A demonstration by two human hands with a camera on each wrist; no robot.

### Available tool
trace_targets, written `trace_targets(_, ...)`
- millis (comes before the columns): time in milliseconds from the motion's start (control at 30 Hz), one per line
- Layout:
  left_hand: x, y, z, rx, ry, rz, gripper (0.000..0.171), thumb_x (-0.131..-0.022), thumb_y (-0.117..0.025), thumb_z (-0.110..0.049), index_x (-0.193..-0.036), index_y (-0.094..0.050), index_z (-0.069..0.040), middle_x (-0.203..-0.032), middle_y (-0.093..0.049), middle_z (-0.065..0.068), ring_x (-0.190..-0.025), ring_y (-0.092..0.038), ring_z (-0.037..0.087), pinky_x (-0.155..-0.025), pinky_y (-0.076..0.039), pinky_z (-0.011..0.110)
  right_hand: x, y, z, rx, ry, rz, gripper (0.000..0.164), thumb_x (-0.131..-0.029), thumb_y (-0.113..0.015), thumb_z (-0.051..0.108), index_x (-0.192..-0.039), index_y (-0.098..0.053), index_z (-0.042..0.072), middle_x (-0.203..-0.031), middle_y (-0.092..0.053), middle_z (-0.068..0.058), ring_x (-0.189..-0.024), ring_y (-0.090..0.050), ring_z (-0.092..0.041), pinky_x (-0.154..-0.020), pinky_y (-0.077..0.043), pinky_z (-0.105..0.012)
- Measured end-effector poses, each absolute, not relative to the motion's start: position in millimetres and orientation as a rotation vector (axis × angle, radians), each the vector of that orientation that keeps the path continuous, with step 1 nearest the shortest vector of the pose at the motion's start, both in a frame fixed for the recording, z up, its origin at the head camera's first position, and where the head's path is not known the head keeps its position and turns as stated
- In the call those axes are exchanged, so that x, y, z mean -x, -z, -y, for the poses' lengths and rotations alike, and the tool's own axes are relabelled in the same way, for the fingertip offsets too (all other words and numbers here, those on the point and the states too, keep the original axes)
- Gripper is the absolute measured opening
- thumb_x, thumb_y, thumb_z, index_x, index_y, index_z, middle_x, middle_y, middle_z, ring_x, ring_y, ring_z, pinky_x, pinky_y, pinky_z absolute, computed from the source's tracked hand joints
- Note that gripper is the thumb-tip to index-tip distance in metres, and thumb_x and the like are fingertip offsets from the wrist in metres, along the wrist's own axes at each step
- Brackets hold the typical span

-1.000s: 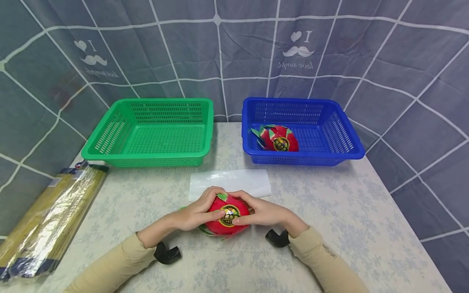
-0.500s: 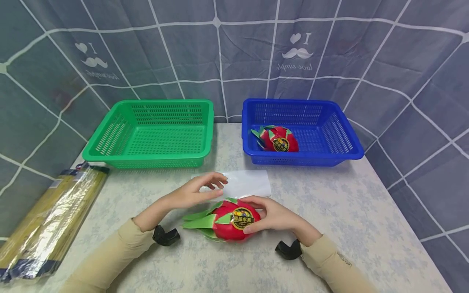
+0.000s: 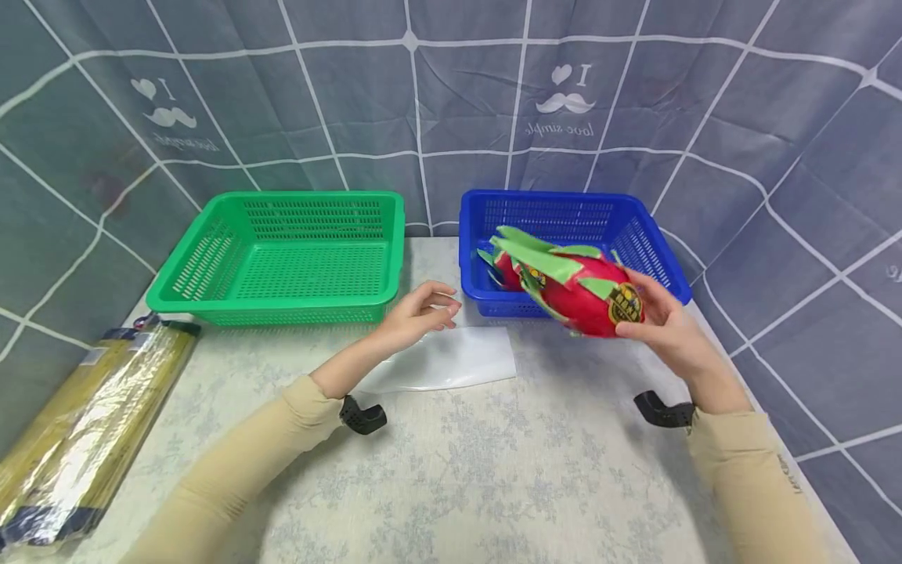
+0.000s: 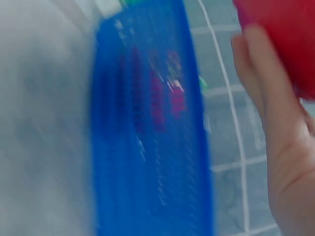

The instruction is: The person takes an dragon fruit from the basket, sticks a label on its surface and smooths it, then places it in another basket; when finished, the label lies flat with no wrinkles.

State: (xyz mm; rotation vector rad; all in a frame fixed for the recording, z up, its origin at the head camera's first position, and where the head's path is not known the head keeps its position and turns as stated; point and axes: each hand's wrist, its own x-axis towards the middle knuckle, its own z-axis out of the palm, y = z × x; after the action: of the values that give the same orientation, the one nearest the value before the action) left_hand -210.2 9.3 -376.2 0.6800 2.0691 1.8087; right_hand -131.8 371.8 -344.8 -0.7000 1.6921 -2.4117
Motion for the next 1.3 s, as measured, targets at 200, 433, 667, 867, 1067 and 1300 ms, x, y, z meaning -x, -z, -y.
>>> trace_targets(200,223,389,-37,-0.495,-1.941,-2.204,0.027,-0.095,-0.058,-0.021,-0.117,-0.052,-0.007,-0.105,-0.063,0.013,-0.083,-0.065,0.033,-0.071,-0.054,0.040,164,319,-384,0.136,2.301,-2.218,0.072,-0.085,-0.061,-0.011,-0.144,-0.033,0.019,-0.134,-0.040,0.001,-0.105,-0.051,-0.007,-0.078,-0.049,-0.015)
trace_targets(433,236,400,-49,-0.406,-2.233,-2.016,0.021,-0.088,-0.065,-0.005,-0.106,-0.057,0.001,-0.091,-0.063,0.007,-0.067,-0.061,0.013,-0.063,-0.051,0.031,205,327,-389,-0.216,1.551,-2.831,0.083,-0.083,-0.072,0.030,-0.150,-0.023,0.028,-0.150,-0.029,-0.007,-0.122,-0.036,-0.018,-0.081,-0.042,-0.010)
trace_targets(667,235,403,-52,-0.385,-2.243,-2.026,0.022,-0.087,-0.067,-0.007,-0.106,-0.060,0.000,-0.093,-0.065,0.006,-0.066,-0.060,0.007,-0.058,-0.046,0.022,229,341,-393,-0.225,1.258,-2.894,0.093,-0.081,-0.073,0.039,-0.151,-0.019,0.011,-0.149,-0.022,-0.026,-0.131,-0.027,-0.044,-0.102,-0.030,-0.057)
trace_targets(867,234,403,-53,-0.394,-2.243,-2.034,0.023,-0.088,-0.067,-0.008,-0.108,-0.060,0.001,-0.095,-0.064,0.008,-0.065,-0.059,0.007,-0.058,-0.045,0.021,236,345,-393,-0.194,1.048,-2.920,0.096,-0.079,-0.075,0.039,-0.150,-0.019,0.007,-0.147,-0.020,-0.032,-0.128,-0.023,-0.052,-0.100,-0.023,-0.064)
trace_targets(1067,234,404,-52,-0.407,-2.244,-2.044,0.025,-0.088,-0.066,-0.009,-0.109,-0.059,0.003,-0.098,-0.064,0.012,-0.065,-0.058,0.007,-0.058,-0.045,0.020,241,348,-394,-0.131,0.996,-2.925,0.096,-0.077,-0.078,0.037,-0.149,-0.022,0.006,-0.146,-0.023,-0.032,-0.129,-0.023,-0.050,-0.101,-0.022,-0.063)
trace_targets(1300,234,404,-51,-0.410,-2.238,-2.058,0.022,-0.088,-0.066,-0.008,-0.108,-0.059,0.001,-0.097,-0.064,0.011,-0.064,-0.058,0.007,-0.057,-0.045,0.020,242,346,-393,-0.106,1.023,-2.823,0.100,-0.077,-0.078,0.034,-0.147,-0.016,-0.002,-0.143,-0.024,-0.034,-0.125,-0.027,-0.049,-0.102,-0.024,-0.061)
